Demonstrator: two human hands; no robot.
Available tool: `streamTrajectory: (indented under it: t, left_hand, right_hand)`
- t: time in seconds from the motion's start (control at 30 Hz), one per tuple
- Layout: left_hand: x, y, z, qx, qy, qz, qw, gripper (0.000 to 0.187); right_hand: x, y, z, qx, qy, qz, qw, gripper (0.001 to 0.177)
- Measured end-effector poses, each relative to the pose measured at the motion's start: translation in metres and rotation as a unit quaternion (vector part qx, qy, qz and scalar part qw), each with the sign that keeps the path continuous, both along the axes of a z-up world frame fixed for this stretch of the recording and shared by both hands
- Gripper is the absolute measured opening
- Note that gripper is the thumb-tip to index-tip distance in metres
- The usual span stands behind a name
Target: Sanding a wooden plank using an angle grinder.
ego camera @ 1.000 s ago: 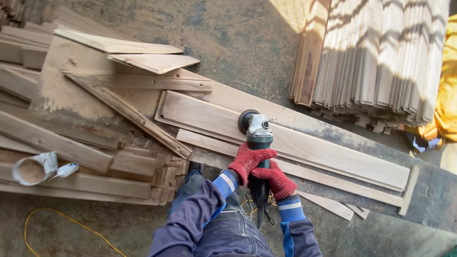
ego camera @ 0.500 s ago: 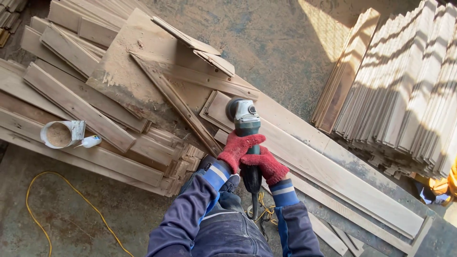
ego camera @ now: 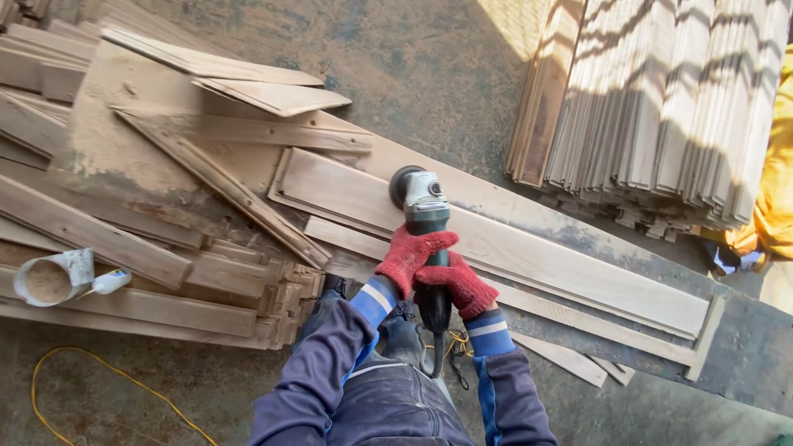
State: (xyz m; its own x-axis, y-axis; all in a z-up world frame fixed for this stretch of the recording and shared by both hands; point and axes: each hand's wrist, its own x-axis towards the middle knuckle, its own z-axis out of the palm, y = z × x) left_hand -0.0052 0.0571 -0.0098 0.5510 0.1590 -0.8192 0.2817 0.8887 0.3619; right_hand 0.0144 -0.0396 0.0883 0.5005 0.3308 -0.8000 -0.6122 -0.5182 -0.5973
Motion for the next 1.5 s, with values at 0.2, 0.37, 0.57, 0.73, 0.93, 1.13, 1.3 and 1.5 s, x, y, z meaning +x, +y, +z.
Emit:
streamTrajectory:
  t: [0.2,0.37,0.57,0.73,0.93,1.13,1.3,1.5]
  left_hand:
    - [0.056,-0.130,-0.002,-0.018,-0.037,-0.139,0.989,0.049]
    - [0.091,-0.232,0.006,-0.023,-0.053,-0.214,0.975,0.057]
    - [0.108,-0.292,-0.004,-0.039,-0.070,-0.214,0.974,0.062]
    - [0.109,-0.288,-0.012,-0.042,-0.061,-0.213,0.974,0.064]
    - [0.094,-0.248,-0.005,-0.027,-0.069,-0.197,0.977,0.063]
    - [0.070,-0.198,-0.013,-0.049,-0.073,-0.144,0.986,0.058]
    - [0.046,-0.141,-0.007,-0.056,-0.062,-0.104,0.991,0.057]
    - [0.011,-0.079,-0.007,0.014,-0.045,-0.114,0.992,0.062]
  right_hand:
    - [0.035,-0.144,-0.015,-0.030,0.031,-0.173,0.984,0.064]
    - [0.051,-0.275,-0.065,-0.034,-0.001,-0.241,0.970,0.061]
    - [0.058,-0.352,-0.103,-0.015,-0.005,-0.291,0.957,0.054]
    - [0.053,-0.339,-0.094,-0.010,-0.003,-0.294,0.956,0.054]
    - [0.044,-0.306,-0.096,-0.005,-0.002,-0.281,0.960,0.053]
    - [0.030,-0.240,-0.078,-0.005,0.008,-0.245,0.969,0.053]
    - [0.012,-0.165,-0.044,-0.009,0.011,-0.219,0.976,0.056]
    - [-0.006,-0.093,-0.026,0.000,-0.002,-0.152,0.988,0.050]
